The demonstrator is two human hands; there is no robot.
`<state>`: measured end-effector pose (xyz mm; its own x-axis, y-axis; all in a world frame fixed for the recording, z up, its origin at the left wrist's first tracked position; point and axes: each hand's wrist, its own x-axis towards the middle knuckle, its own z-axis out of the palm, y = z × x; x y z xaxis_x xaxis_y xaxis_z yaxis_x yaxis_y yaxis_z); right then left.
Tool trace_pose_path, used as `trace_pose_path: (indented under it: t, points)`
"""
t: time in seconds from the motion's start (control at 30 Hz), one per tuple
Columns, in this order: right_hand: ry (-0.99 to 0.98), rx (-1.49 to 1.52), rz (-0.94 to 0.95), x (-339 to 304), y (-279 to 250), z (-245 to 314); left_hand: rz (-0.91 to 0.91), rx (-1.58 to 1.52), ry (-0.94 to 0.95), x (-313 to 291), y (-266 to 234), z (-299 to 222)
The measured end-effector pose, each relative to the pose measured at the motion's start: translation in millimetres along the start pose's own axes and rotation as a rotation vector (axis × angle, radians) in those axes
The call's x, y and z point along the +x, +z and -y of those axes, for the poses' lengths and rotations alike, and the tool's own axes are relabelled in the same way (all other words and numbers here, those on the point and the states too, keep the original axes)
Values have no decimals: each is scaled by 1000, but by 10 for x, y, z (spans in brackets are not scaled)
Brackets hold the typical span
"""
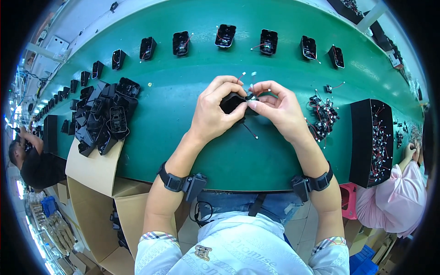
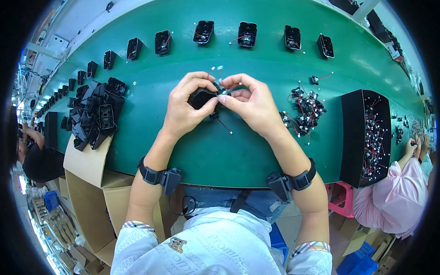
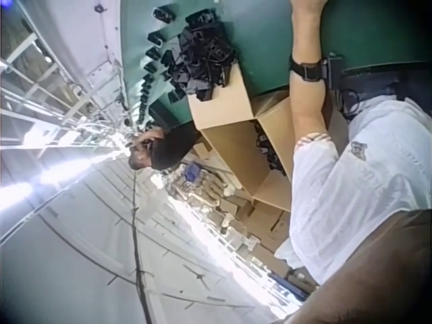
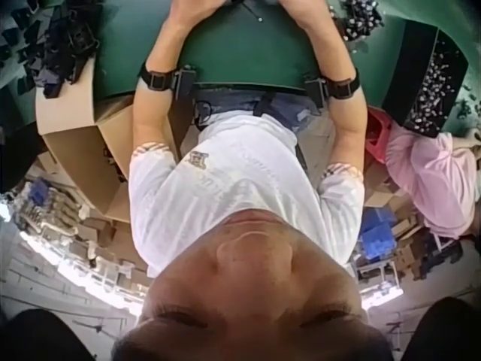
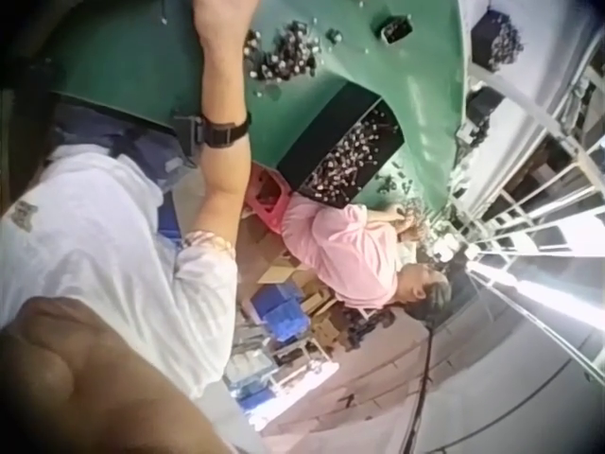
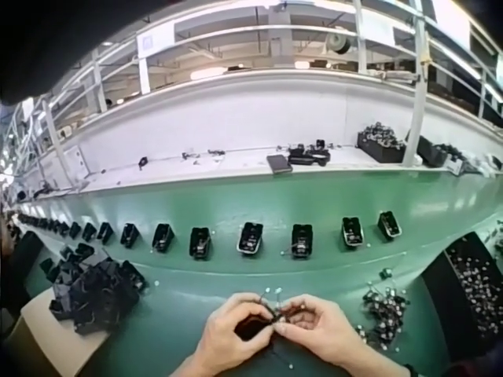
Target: The person picks up a black housing and a circuit board, inserts the board into the housing, and presses the components together by hand. They then place the assembled unit onto the green workbench and reach for the next set of components.
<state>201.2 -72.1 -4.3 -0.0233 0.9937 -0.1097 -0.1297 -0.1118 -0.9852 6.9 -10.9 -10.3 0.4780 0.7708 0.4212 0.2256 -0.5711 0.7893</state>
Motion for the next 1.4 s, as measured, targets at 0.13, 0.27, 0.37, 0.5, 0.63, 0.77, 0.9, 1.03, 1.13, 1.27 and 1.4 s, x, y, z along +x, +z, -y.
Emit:
trace_pose_path:
  t: [0.13, 0.27, 0.37, 0.5, 0.63, 0.77, 0.9, 1.03, 1.13, 1.27, 1.4]
  points:
    - [-42, 27, -33, 4, -36, -13, -34, 44, 16, 14, 4, 38]
    - [-70, -142, -44, -13, -109, 104, -71, 63, 36, 16, -7, 69]
    - [-49, -121, 2, 8, -210, 125, -51, 69, -1, 9, -5, 49]
    - [-73, -110, -15, -15, -204, 200, -60, 81, 9, 22, -21, 36]
    - [-151, -104, -42, -24, -159, 215, -37, 73, -9, 18, -50, 25]
    - [-217, -58, -26, -36, -165, 177, -3, 91, -6, 10, -46, -78]
    - [-254, -29, 12, -50, -154, 174, -13, 95, -58, 0, -77, -79]
    - [-270, 19, 24, -45, -93, 216, -83, 100, -87, 3, -96, -97]
    - [-305, 26, -6, -32, -124, 206, -173, 114, -114, 14, -109, -78]
    - [-280, -43, -56, -63, -105, 247, -148, -384, -331, 7, -186, -38]
    - [-318, -153, -100, -102, -52, 259, -7, -1013, -459, 22, -192, -71]
